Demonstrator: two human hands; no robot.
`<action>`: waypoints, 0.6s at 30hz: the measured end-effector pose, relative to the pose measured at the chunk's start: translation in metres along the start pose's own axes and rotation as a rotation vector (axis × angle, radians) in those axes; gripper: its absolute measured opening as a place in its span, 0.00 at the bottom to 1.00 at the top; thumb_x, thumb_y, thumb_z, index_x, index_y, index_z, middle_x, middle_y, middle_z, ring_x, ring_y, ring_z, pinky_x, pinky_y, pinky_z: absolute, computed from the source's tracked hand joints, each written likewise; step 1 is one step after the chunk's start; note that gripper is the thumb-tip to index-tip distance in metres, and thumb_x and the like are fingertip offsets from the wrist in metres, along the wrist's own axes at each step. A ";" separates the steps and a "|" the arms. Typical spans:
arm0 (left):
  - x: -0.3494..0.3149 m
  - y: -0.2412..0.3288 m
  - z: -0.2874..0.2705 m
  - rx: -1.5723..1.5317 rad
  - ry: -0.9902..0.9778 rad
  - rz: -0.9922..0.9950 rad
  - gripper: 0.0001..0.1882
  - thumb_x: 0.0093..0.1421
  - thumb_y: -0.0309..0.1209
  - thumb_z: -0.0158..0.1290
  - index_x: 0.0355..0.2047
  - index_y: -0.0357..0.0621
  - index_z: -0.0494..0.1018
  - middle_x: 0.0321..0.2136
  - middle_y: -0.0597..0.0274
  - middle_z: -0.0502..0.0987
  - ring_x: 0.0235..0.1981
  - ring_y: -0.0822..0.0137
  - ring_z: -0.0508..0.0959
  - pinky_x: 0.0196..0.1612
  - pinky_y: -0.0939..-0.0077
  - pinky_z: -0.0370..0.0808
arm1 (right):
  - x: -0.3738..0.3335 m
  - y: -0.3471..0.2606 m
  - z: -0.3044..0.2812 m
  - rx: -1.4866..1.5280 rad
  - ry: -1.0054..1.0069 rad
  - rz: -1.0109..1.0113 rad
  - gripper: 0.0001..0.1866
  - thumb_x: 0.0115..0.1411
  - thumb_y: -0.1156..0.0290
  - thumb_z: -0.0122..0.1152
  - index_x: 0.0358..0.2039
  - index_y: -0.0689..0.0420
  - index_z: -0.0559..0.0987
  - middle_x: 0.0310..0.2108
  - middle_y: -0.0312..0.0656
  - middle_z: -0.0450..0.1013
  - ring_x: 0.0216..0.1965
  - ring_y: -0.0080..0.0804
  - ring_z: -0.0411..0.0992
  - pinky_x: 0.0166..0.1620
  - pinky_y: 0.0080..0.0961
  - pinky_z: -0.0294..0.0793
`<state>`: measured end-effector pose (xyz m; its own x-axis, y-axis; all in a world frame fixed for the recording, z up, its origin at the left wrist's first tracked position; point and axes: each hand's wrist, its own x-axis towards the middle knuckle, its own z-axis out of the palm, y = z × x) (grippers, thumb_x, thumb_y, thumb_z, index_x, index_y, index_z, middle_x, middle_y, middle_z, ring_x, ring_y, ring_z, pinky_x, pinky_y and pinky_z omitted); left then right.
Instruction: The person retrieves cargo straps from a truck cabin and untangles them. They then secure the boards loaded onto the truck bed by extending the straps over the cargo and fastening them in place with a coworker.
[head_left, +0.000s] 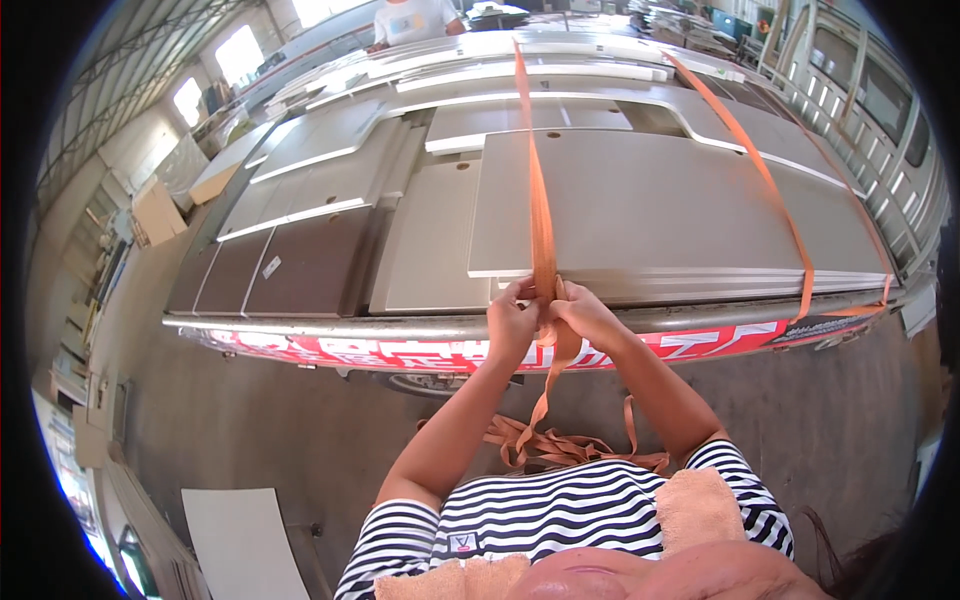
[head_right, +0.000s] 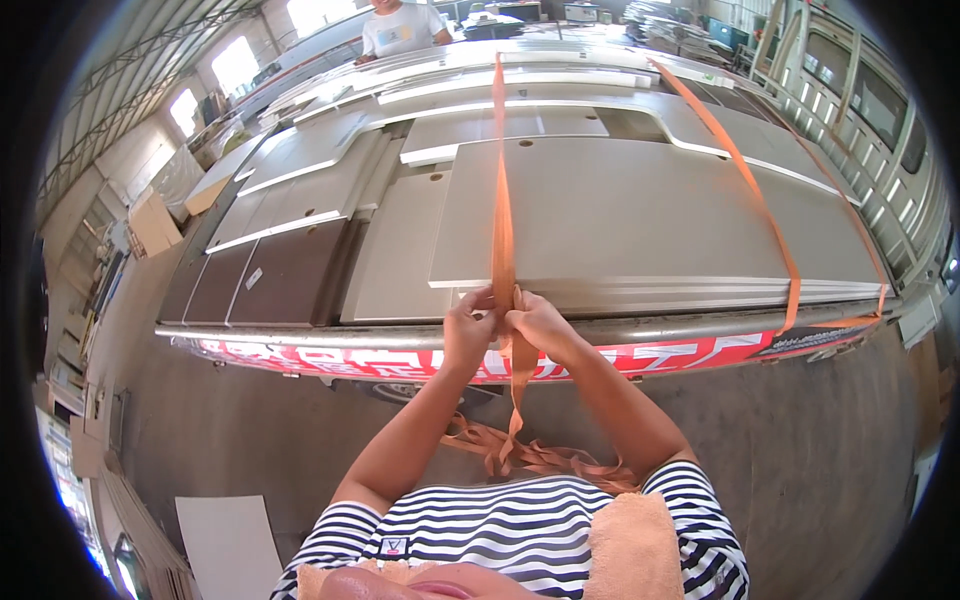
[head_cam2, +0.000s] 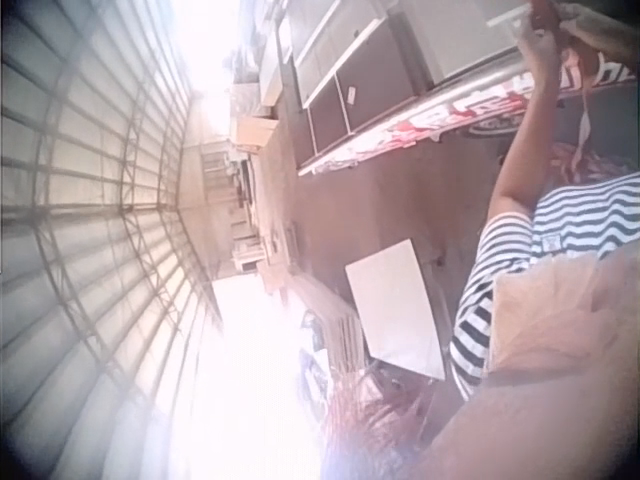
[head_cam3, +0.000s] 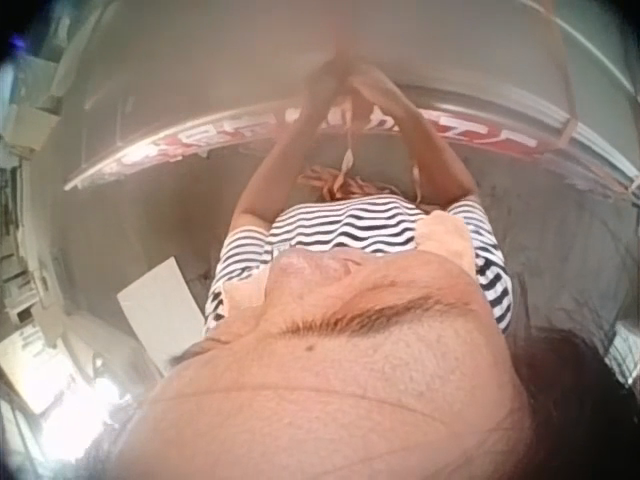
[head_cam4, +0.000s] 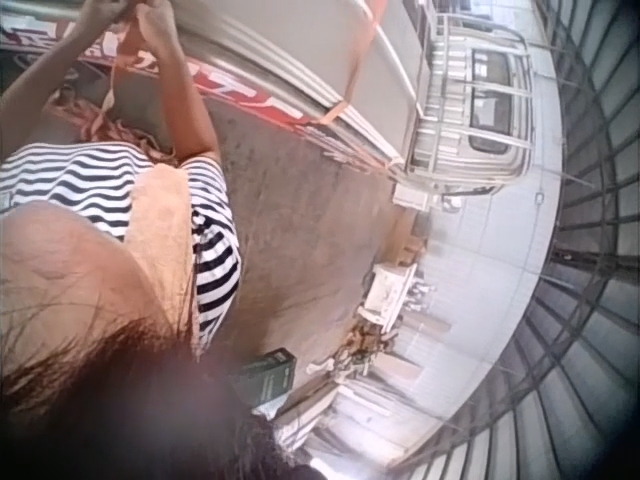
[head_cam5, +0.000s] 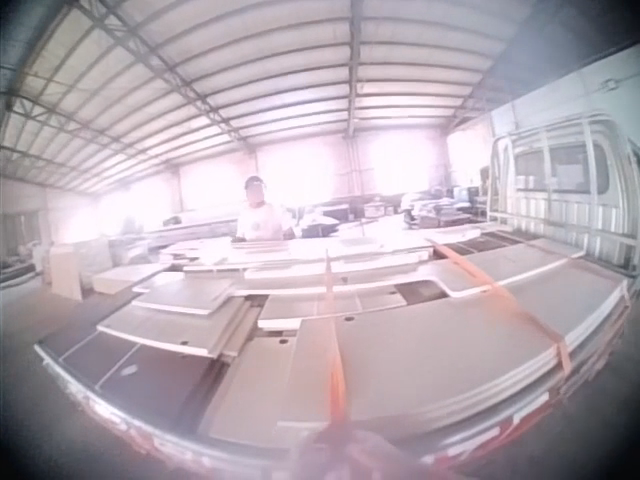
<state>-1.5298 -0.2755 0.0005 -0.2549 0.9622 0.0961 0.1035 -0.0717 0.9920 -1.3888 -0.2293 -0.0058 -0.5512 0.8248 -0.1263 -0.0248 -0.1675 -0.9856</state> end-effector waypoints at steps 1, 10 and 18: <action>-0.001 -0.002 0.002 0.005 0.007 0.018 0.20 0.56 0.21 0.55 0.50 0.34 0.71 0.33 0.54 0.81 0.25 0.70 0.79 0.27 0.76 0.76 | 0.003 0.004 0.001 -0.004 -0.012 -0.008 0.14 0.55 0.78 0.47 0.43 0.66 0.72 0.33 0.42 0.74 0.33 0.27 0.73 0.39 0.24 0.72; -0.003 -0.009 0.016 0.265 0.163 0.169 0.17 0.55 0.22 0.57 0.45 0.31 0.72 0.32 0.53 0.80 0.26 0.70 0.79 0.31 0.76 0.76 | -0.007 -0.003 0.011 -0.340 0.206 -0.117 0.14 0.56 0.75 0.49 0.41 0.71 0.70 0.33 0.56 0.75 0.37 0.37 0.76 0.43 0.29 0.72; 0.004 0.001 0.016 0.363 0.041 0.040 0.23 0.51 0.29 0.61 0.45 0.34 0.68 0.35 0.51 0.79 0.35 0.60 0.81 0.38 0.67 0.76 | -0.018 -0.005 -0.004 0.083 0.060 -0.087 0.12 0.54 0.76 0.48 0.38 0.66 0.72 0.29 0.41 0.73 0.31 0.26 0.72 0.38 0.23 0.72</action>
<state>-1.5153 -0.2672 0.0010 -0.2809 0.9487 0.1449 0.4466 -0.0045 0.8947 -1.3755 -0.2412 0.0014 -0.4930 0.8686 -0.0501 -0.1403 -0.1363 -0.9807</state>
